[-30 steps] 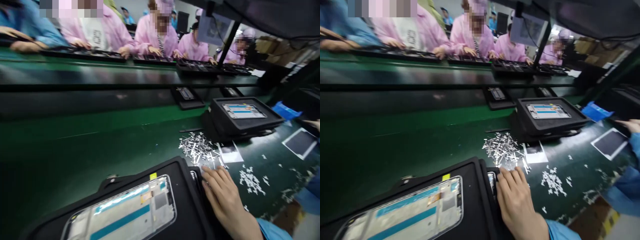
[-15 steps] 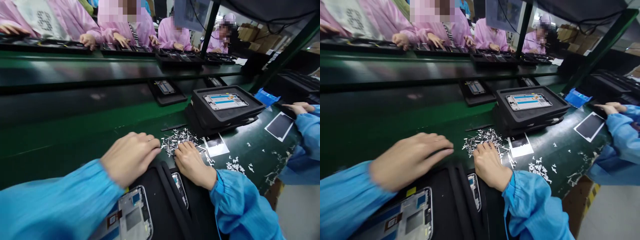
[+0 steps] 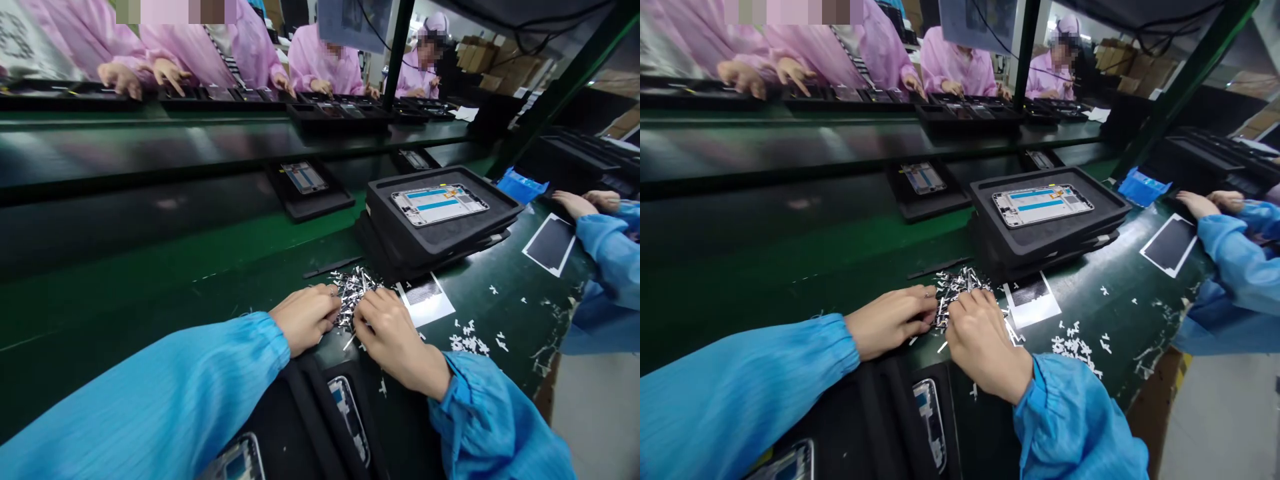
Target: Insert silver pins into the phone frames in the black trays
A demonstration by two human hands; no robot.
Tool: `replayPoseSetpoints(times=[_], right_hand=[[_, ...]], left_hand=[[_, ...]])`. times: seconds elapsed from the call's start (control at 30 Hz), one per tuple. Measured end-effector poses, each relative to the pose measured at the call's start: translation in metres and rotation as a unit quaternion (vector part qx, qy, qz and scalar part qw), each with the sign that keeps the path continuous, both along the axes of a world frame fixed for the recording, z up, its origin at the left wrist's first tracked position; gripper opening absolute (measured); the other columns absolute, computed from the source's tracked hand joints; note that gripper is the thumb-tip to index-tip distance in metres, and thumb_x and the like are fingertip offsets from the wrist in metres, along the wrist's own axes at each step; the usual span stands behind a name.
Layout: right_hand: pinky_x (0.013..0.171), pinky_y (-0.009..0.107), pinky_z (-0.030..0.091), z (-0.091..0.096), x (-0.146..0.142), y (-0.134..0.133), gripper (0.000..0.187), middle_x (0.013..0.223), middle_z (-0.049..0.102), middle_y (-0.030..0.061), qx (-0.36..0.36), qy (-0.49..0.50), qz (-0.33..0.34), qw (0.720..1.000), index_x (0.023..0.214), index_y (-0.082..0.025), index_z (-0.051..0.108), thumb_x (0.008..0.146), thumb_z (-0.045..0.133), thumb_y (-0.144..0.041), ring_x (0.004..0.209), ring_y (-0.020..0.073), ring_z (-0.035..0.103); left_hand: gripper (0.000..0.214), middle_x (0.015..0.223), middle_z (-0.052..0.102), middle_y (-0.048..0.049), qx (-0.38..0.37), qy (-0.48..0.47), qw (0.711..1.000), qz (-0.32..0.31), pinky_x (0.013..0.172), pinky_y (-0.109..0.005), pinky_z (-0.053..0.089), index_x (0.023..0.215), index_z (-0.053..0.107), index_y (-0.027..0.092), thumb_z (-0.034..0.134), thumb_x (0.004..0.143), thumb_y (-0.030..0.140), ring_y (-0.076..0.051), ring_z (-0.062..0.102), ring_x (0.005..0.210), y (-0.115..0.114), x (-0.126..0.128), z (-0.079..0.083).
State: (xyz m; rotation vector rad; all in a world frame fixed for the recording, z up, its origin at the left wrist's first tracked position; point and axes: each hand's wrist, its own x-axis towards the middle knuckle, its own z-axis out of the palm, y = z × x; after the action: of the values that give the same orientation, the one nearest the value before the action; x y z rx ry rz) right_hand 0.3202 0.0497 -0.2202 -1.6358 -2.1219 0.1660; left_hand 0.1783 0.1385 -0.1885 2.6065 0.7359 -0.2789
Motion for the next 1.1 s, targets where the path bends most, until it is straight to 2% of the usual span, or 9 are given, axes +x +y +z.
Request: replayPoseSetpoints(times=[0.13,0.27,0.43,0.57,0.7,0.83,0.97,1.1], right_hand=[[0.072,0.029,0.034,0.01,0.004,-0.001,0.011,0.076,0.052,0.0008,-0.049,0.104,0.003,0.993,0.075,-0.015,0.051,0.081,0.048,-0.007,0.076,0.0155,0.044],[0.07,0.025,0.036,0.017,0.007,0.001,0.008,0.077,0.055,-0.001,-0.108,0.212,0.01,0.971,0.08,-0.015,0.055,0.079,0.055,-0.007,0.076,0.0131,0.048],[0.064,0.022,0.035,0.022,0.009,0.001,0.015,0.067,0.053,-0.0039,-0.142,0.325,0.002,0.935,0.068,-0.015,0.055,0.079,0.053,-0.005,0.068,0.0099,0.048],[0.064,0.022,0.034,0.025,0.01,-0.001,0.014,0.066,0.053,-0.0044,-0.153,0.404,0.005,0.902,0.067,-0.015,0.057,0.078,0.053,-0.008,0.067,0.0095,0.047],[0.064,0.022,0.036,0.03,0.011,-0.005,0.012,0.065,0.055,-0.004,-0.174,0.491,0.033,0.853,0.066,-0.015,0.059,0.076,0.054,-0.013,0.065,0.0093,0.049],[0.066,0.022,0.039,0.036,0.012,-0.01,0.012,0.063,0.057,-0.0023,-0.202,0.575,0.067,0.79,0.067,-0.015,0.061,0.076,0.055,-0.02,0.065,0.0101,0.052],[0.066,0.023,0.041,0.042,0.009,-0.02,0.007,0.061,0.058,-0.0016,-0.231,0.638,0.09,0.729,0.069,-0.015,0.062,0.072,0.06,-0.021,0.062,0.0105,0.054],[0.06,0.022,0.039,0.049,0.004,-0.037,0.006,0.058,0.057,-0.0016,-0.255,0.671,0.11,0.688,0.065,-0.015,0.06,0.068,0.063,-0.019,0.057,0.0097,0.052]], left_hand=[[0.014,0.067,0.049,0.0021,-0.047,-0.046,0.997,0.034,0.062,-0.026,0.039,0.069,0.049,0.014,0.045,0.082,0.017,-0.012,0.048,0.065,-0.001,-0.005,0.01],[0.02,0.057,0.045,0.0049,-0.098,-0.097,0.988,0.075,0.053,-0.021,0.032,0.065,0.045,0.017,0.039,0.081,0.027,-0.01,0.041,0.055,-0.004,-0.009,0.019],[0.021,0.062,0.05,0.005,-0.107,-0.155,0.974,0.126,0.055,-0.02,0.032,0.068,0.048,0.018,0.039,0.079,0.033,-0.01,0.043,0.057,-0.011,-0.012,0.021],[0.019,0.073,0.06,0.004,-0.099,-0.187,0.967,0.14,0.065,-0.022,0.035,0.077,0.057,0.02,0.042,0.079,0.032,-0.012,0.053,0.069,-0.02,-0.009,0.02],[0.023,0.077,0.061,0.0036,-0.097,-0.209,0.963,0.142,0.07,-0.022,0.036,0.074,0.062,0.022,0.041,0.081,0.031,-0.012,0.054,0.075,-0.03,-0.007,0.03],[0.022,0.074,0.058,0.0058,-0.105,-0.224,0.96,0.131,0.064,-0.019,0.037,0.072,0.062,0.024,0.043,0.082,0.03,-0.009,0.053,0.07,-0.041,-0.01,0.045],[0.016,0.068,0.059,0.0094,-0.1,-0.287,0.943,0.137,0.059,-0.013,0.037,0.068,0.061,0.026,0.05,0.079,0.025,-0.005,0.054,0.063,-0.057,-0.014,0.058],[0.016,0.063,0.058,0.0079,-0.088,-0.324,0.93,0.148,0.056,-0.011,0.038,0.063,0.06,0.022,0.052,0.076,0.017,-0.004,0.053,0.06,-0.081,-0.021,0.068]])
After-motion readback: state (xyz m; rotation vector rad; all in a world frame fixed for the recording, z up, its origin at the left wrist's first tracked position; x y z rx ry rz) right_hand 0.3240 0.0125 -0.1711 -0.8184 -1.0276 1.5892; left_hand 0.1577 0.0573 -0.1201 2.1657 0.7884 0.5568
